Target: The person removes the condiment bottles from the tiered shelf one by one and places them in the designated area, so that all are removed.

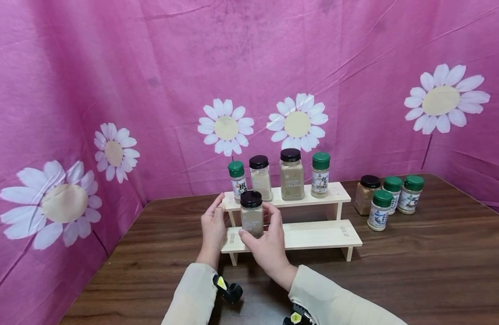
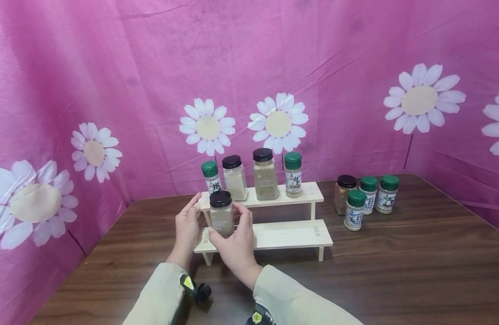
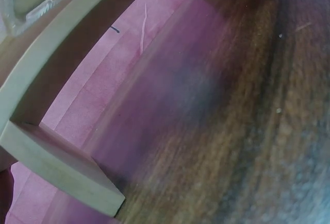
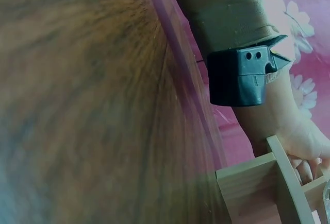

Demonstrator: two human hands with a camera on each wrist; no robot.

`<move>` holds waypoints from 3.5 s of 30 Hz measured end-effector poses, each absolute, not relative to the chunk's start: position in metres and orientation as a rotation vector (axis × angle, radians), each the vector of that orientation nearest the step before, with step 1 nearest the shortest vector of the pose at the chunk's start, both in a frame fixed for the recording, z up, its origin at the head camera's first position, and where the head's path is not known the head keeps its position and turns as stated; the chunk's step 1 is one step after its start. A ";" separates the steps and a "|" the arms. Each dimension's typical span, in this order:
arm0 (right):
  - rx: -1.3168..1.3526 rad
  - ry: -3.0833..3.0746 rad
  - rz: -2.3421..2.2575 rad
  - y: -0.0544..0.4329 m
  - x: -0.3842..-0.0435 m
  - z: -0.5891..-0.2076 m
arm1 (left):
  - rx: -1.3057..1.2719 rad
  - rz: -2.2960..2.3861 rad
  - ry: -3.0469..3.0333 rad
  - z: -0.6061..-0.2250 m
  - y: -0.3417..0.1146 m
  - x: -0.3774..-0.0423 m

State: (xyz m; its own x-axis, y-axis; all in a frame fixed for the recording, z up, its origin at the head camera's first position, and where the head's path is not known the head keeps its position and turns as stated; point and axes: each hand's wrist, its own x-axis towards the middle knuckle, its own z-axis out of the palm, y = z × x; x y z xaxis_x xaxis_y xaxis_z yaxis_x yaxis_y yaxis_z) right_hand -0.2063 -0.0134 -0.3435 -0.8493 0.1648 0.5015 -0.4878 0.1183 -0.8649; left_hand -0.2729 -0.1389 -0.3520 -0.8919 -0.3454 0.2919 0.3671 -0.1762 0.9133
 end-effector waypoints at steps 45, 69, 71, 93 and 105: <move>0.229 -1.888 1.665 0.062 -0.214 -0.330 | -0.049 -2.072 -1.636 -0.353 -0.139 -0.274; 0.110 -1.862 1.569 0.109 -0.207 -0.329 | -0.050 -2.049 -1.656 -0.353 -0.138 -0.272; 0.089 -1.871 1.548 0.114 -0.207 -0.329 | -0.044 -2.051 -1.655 -0.353 -0.138 -0.272; 0.017 -1.835 1.409 0.160 -0.209 -0.334 | -0.050 -2.036 -1.670 -0.351 -0.138 -0.269; -0.074 -1.806 1.351 0.192 -0.207 -0.334 | -0.030 -2.019 -1.685 -0.350 -0.138 -0.272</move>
State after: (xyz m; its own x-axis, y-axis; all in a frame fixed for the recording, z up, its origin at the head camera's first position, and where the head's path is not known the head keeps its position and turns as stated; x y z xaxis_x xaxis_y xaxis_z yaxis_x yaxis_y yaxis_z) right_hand -0.2070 0.1923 -0.3339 -0.6314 0.5061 0.5875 -0.4206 0.4130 -0.8078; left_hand -0.2719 -0.1381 -0.3500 -0.8717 -0.3619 0.3304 0.3896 -0.1032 0.9152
